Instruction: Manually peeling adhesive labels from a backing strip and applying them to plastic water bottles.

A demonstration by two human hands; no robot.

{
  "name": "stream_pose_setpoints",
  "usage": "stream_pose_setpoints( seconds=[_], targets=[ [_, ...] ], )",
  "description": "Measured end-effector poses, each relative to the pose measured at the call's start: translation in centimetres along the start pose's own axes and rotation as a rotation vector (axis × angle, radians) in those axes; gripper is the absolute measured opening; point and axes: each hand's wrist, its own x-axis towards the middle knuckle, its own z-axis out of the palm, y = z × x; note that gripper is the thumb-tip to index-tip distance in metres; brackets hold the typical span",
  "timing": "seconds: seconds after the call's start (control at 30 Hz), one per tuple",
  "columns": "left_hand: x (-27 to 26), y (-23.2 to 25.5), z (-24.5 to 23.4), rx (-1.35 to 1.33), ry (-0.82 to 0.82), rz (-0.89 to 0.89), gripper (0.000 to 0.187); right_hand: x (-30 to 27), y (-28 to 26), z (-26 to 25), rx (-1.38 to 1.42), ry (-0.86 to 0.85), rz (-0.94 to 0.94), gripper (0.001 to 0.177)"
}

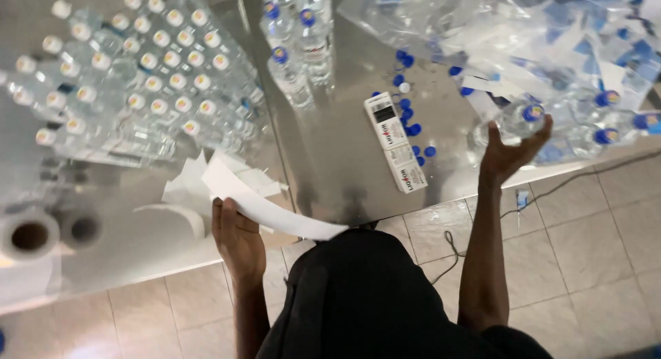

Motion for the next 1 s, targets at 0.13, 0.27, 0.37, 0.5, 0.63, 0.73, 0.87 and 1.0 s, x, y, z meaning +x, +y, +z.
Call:
stream_pose_setpoints(
  seconds=[0.13, 0.27, 0.37, 0.5, 0.63, 0.73, 0.87, 1.0],
  targets=[
    [-0.3, 3.9, -0.4, 0.203, 0.095, 0.086, 0.023, -2.6, -10.6, -5.0, 0.114, -0.171, -0.244, 0.104],
    [1.3, 4.4, -0.5, 0.418, 0.035, 0.164, 0.030, -5.8, -18.4, -4.4, 0.159, -0.459, -0.057, 0.099],
    [2.2, 0.5, -3.7, 0.474, -0.040, 0.195, 0.022, -9.3, -21.1, -0.2, 0.235, -0.699, 0.045, 0.084],
    [1.7, -0.6, -3.8, 0.484, -0.055, 0.163, 0.017, -16.0, -21.2, 8.1, -0.041, -1.026, 0.306, 0.102],
    [0.3, 0.9, -1.5, 0.437, -0.046, 0.134, 0.023, -19.9, -17.7, 14.1, -0.183, -1.208, 0.127, 0.100],
    [0.3, 0.7, -1.6, 0.414, -0.069, 0.099, 0.030, -22.5, -16.3, 16.3, -0.378, -1.315, 0.034, 0.103],
    [0.7, 0.1, -2.1, 0.421, -0.111, 0.076, 0.035, -24.0, -14.8, 17.1, -0.433, -1.314, -0.065, 0.109],
    [0.8, 0.3, -1.2, 0.424, -0.148, 0.082, 0.035, -23.9, -16.0, 15.2, -0.386, -1.321, -0.112, 0.100]
  ],
)
